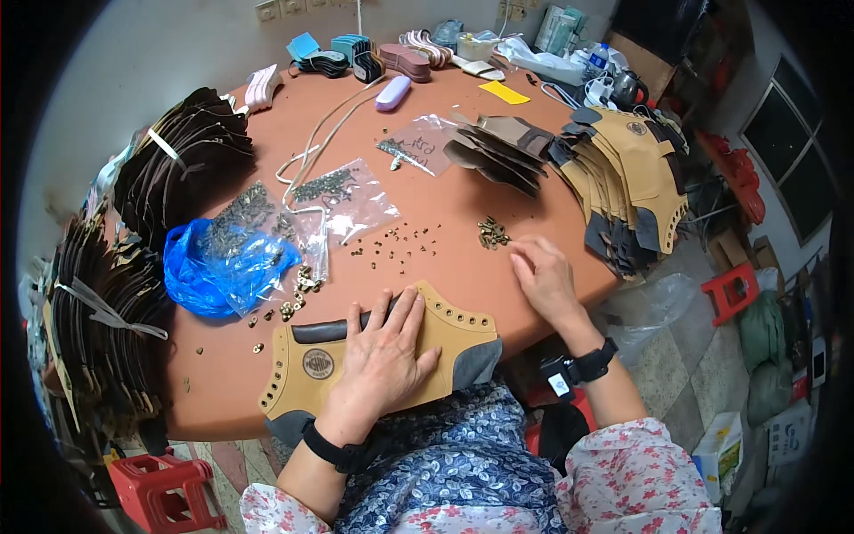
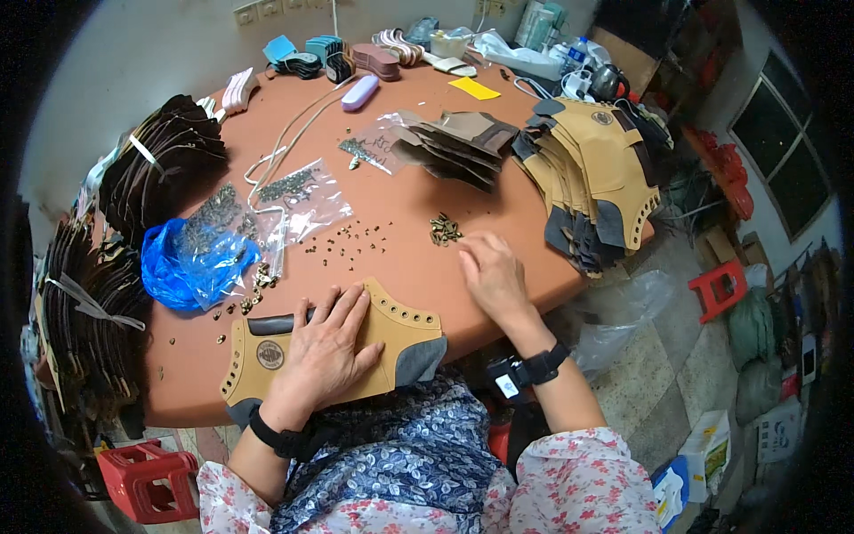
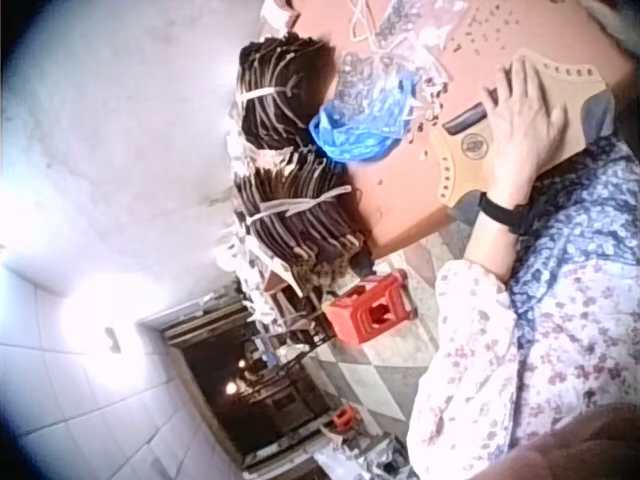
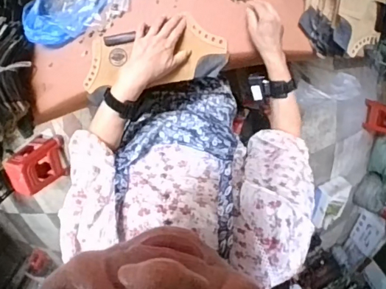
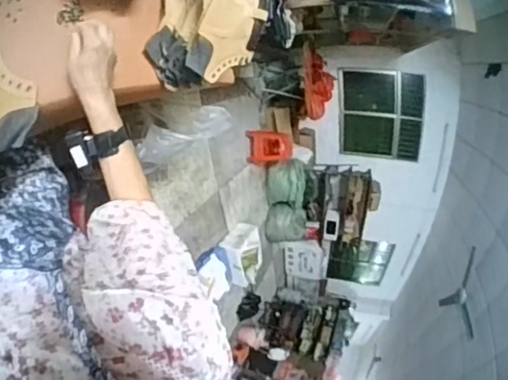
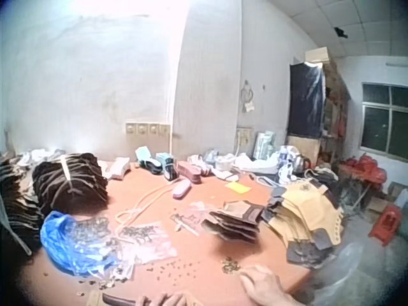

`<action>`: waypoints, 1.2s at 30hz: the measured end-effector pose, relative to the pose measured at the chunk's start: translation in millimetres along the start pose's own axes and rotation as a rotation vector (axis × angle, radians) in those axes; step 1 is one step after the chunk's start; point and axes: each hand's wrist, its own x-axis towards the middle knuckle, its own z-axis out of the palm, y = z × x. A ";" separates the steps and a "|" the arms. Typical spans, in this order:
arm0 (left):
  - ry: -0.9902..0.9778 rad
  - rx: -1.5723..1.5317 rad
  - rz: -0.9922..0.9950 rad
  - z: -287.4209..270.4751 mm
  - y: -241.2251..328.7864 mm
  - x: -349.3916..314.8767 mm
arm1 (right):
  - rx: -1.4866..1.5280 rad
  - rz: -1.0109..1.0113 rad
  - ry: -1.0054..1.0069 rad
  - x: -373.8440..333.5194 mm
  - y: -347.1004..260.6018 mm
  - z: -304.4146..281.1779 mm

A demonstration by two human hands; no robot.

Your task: Attaching small metal eyelets to the upper parts of shoes during the manufacturing process.

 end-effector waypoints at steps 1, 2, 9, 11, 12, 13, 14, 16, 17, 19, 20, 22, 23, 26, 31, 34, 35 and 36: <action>-0.001 -0.004 -0.002 -1.0 0.3 0.2 | -0.026 0.030 -0.017 2.0 4.9 -0.4; 0.002 -0.008 -0.003 -0.4 0.3 -0.2 | -0.068 0.017 -0.026 2.6 8.4 2.9; 0.001 -0.012 -0.017 1.2 0.4 -1.9 | 0.029 -0.128 -0.038 6.0 -13.5 15.2; -0.004 -0.012 -0.019 2.9 -0.6 -3.5 | 0.131 -0.102 -0.002 8.2 -13.2 14.7; -0.005 -0.014 -0.017 4.6 -1.1 -2.8 | 0.162 -0.049 0.014 9.1 -12.9 8.7; 0.000 -0.014 -0.014 4.6 -1.1 -0.9 | 0.155 -0.003 0.014 8.7 -9.1 4.7; 0.004 -0.012 -0.012 4.3 -1.1 -0.5 | 0.148 0.044 0.014 7.8 -4.7 1.5; 0.009 -0.009 -0.011 4.1 -1.0 -1.2 | 0.111 0.089 0.020 6.7 2.0 -1.5; 0.009 -0.005 -0.012 3.9 -0.8 -1.3 | 0.088 0.073 0.010 5.6 2.8 -1.7; 0.008 0.004 -0.015 3.7 -0.7 -1.9 | 0.045 0.043 -0.013 3.9 0.1 0.0; 0.006 0.002 -0.013 4.1 -0.8 -1.8 | 0.038 0.033 -0.012 4.2 -2.4 2.5; 0.001 0.001 -0.011 3.8 -1.2 -1.4 | 0.027 0.012 -0.010 6.3 -9.9 9.6; 0.004 0.004 -0.012 4.2 -1.7 -1.5 | -0.035 -0.006 -0.013 8.6 -14.0 12.8; 0.011 0.006 -0.007 4.7 -1.5 -1.4 | -0.196 -0.057 -0.014 15.6 -17.1 17.9; 0.017 0.003 -0.004 4.5 -1.7 -2.4 | -0.220 -0.081 -0.025 14.5 -7.5 23.6; 0.018 -0.008 -0.003 7.1 -2.7 -1.5 | -0.177 -0.123 -0.049 7.9 -5.2 16.6; 0.016 -0.011 -0.010 6.2 -2.6 -2.5 | -0.191 -0.137 -0.062 5.8 -7.6 14.6; 0.015 -0.013 -0.017 5.1 -2.3 -3.5 | -0.205 -0.151 -0.075 3.8 -10.4 12.6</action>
